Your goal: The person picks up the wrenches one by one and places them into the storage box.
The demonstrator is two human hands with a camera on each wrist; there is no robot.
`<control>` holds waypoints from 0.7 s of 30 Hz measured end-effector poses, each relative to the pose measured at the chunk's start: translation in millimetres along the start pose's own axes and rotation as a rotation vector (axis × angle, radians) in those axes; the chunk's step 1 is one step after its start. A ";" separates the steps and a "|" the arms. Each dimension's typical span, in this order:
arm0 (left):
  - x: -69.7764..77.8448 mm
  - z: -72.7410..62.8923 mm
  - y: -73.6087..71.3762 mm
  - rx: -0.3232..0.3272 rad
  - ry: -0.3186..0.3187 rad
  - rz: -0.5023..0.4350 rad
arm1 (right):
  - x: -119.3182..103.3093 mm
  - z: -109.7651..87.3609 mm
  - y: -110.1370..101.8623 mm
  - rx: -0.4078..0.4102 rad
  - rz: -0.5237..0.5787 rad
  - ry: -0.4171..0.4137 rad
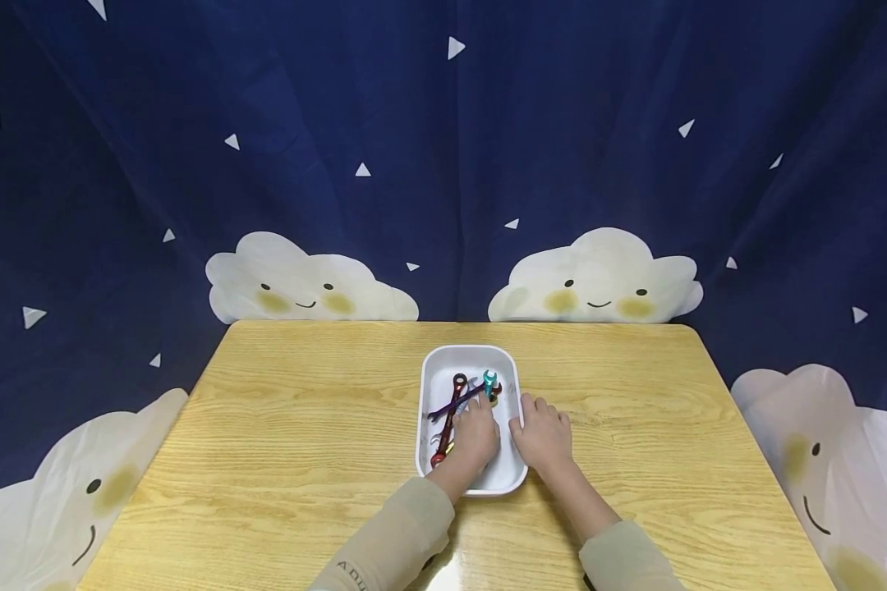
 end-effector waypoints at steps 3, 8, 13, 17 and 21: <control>-1.9 -0.4 -1.6 -0.017 -0.001 -0.039 | 0.1 0.3 0.5 0.002 0.003 0.000; -8.5 -1.8 -6.8 -0.061 -0.012 -0.114 | 0.9 0.3 1.7 -0.003 0.004 0.003; -18.8 -1.4 -17.0 -0.049 0.041 -0.170 | 1.9 -0.7 1.1 -0.003 0.010 0.012; -31.5 0.0 -31.4 -0.014 0.104 -0.222 | 2.2 -1.4 -0.8 0.012 0.029 0.014; -47.6 1.2 -47.1 0.050 0.149 -0.266 | 2.1 -2.3 -1.9 0.029 0.037 0.014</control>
Point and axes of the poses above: each hand's wrist, its own z-axis towards the middle knuckle, its own y-axis out of the palm, x = y × z, the point moved 6 cm from there along z, towards the middle knuckle, and after that the axes turned 5 degrees about z, right-handed, at the moved point
